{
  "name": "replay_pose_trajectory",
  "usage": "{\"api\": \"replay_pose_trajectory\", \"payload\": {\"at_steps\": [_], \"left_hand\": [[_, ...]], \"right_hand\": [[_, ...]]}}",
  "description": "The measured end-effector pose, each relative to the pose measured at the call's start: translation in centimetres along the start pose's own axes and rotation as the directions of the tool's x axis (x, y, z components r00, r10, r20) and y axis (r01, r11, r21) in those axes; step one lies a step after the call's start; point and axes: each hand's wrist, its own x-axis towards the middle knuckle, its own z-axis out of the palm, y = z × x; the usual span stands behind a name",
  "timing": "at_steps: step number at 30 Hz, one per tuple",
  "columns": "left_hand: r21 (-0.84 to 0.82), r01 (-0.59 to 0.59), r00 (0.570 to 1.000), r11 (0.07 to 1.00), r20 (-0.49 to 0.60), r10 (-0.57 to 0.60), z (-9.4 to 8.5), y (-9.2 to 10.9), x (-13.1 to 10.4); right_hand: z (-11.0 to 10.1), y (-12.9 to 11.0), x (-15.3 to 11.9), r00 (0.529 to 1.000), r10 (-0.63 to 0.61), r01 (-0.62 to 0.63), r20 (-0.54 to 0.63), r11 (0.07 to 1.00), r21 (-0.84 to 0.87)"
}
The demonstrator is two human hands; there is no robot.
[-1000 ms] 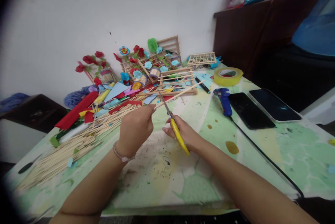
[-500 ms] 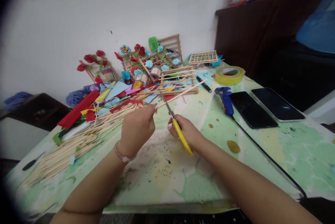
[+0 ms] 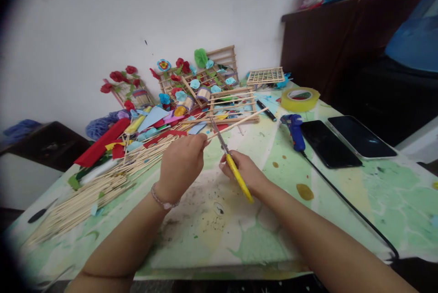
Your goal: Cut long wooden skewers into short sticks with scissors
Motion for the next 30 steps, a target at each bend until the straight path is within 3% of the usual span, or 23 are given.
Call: {"api": "replay_pose_trajectory", "payload": {"at_steps": [6,18,30], "left_hand": [[-0.002,-0.015,0.997,1.000,-0.073,0.015,0.5,0.0,-0.3],[0.052,-0.083,0.984,0.995,-0.157,0.090,0.5,0.3,-0.4],[0.001,-0.101,0.973,0.995,-0.210,0.099,0.5,0.2,-0.6]], "right_hand": [[0.1,-0.7,-0.4,0.996,-0.023,0.017,0.086,0.997,0.073],[0.0,0.0,-0.2,0.999,-0.046,0.043,0.029,0.995,0.093],[-0.4,-0.7,-0.4,0.999,-0.033,0.033,-0.008,0.999,-0.033]]}}
